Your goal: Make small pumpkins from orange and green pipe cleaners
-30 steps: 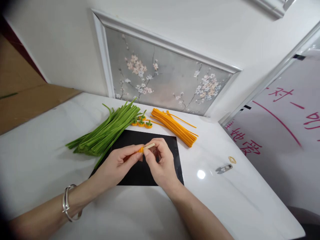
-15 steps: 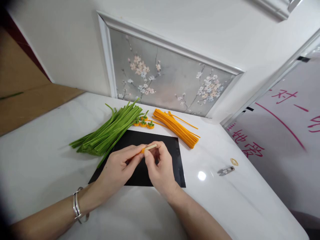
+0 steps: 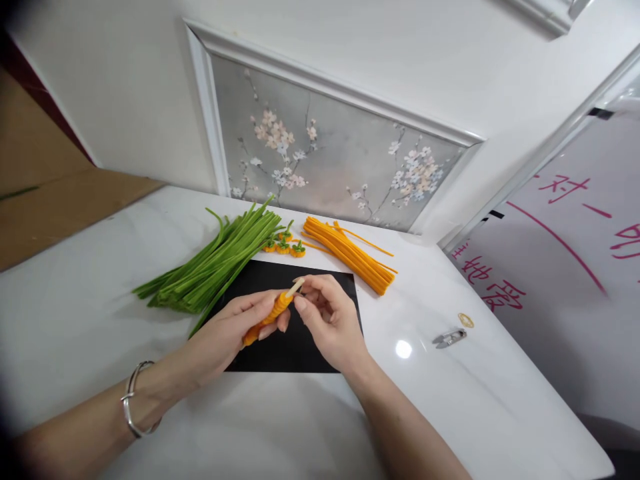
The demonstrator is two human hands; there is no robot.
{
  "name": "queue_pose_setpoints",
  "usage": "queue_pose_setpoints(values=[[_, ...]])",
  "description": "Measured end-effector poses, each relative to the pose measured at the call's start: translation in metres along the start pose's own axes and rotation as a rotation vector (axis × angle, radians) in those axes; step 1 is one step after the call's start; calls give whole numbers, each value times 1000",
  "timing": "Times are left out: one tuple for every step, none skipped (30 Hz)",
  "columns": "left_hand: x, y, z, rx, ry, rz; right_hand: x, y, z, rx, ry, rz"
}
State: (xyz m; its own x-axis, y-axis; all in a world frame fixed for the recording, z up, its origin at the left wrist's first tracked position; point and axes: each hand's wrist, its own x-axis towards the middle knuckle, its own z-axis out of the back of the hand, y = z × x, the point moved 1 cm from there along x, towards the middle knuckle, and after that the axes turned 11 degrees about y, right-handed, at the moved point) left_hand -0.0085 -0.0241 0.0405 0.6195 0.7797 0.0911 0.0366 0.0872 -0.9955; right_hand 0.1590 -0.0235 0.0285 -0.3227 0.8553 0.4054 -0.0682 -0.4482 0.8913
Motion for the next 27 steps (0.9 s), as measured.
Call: queue_pose_setpoints(values=[[0, 1, 0, -10, 4, 0, 0, 1, 0, 3, 6, 1], [1, 1, 0, -4, 6, -2, 0, 2, 0, 4, 10, 6], [1, 1, 1, 11, 8, -6, 1, 2, -1, 1, 13, 10], [1, 1, 1, 30, 10, -9, 1, 3, -1, -5, 14, 14], [1, 2, 1, 47, 15, -9, 1, 3, -2, -14, 15, 17], [1, 2, 0, 61, 23, -6, 1, 4, -3, -25, 14, 23], [1, 2, 0, 69, 29, 0, 1, 4, -3, -37, 14, 31], [0, 2, -1, 69, 31, 10, 1, 4, -3, -51, 13, 43], [0, 2, -1, 60, 29, 23, 1, 4, -3, -65, 13, 56], [1, 2, -1, 45, 27, 37, 0, 4, -2, -79, 17, 64], [1, 2, -1, 33, 26, 51, 0, 4, 0, -93, 23, 63], [1, 2, 0, 36, 31, 61, -1, 4, 2, -102, 34, 53], [1, 1, 1, 57, 39, 70, -1, 4, 5, -105, 50, 34], [0, 0, 3, 90, 53, 82, -1, 4, 8, -103, 68, 11], [0, -2, 7, 137, 71, 88, -1, 3, 10, -95, 88, -18], [-1, -3, 11, 165, 70, 105, -1, 3, 13, -82, 102, -45], [-2, -5, 16, 152, 88, 136, -1, 2, 15, -62, 109, -68], [-4, -7, 21, 108, 126, 172, 0, 1, 17, -40, 108, -85], [-5, -10, 26, 55, 145, 177, 1, 0, 19, -17, 102, -98], [-6, -12, 31, 21, 156, 191, 2, -2, 20, 5, 93, -106], [-7, -13, 36, 32, 160, 205, 3, -3, 21, 23, 82, -110], [-8, -15, 40, 90, 139, 189, 4, -5, 22, 34, 71, -114], [-8, -16, 43, 161, 130, 176, 4, -7, 22, 39, 67, -118], [-8, -17, 44, 236, 117, 156, 5, -8, 23, 39, 64, -120], [-7, -17, 45, 308, 96, 128, 5, -9, 23, 36, 61, -119], [-6, -17, 44, 369, 68, 100, 5, -10, 24, 26, 63, -116], [-5, -16, 43, 421, 31, 74, 4, -10, 24, 4, 71, -113]])
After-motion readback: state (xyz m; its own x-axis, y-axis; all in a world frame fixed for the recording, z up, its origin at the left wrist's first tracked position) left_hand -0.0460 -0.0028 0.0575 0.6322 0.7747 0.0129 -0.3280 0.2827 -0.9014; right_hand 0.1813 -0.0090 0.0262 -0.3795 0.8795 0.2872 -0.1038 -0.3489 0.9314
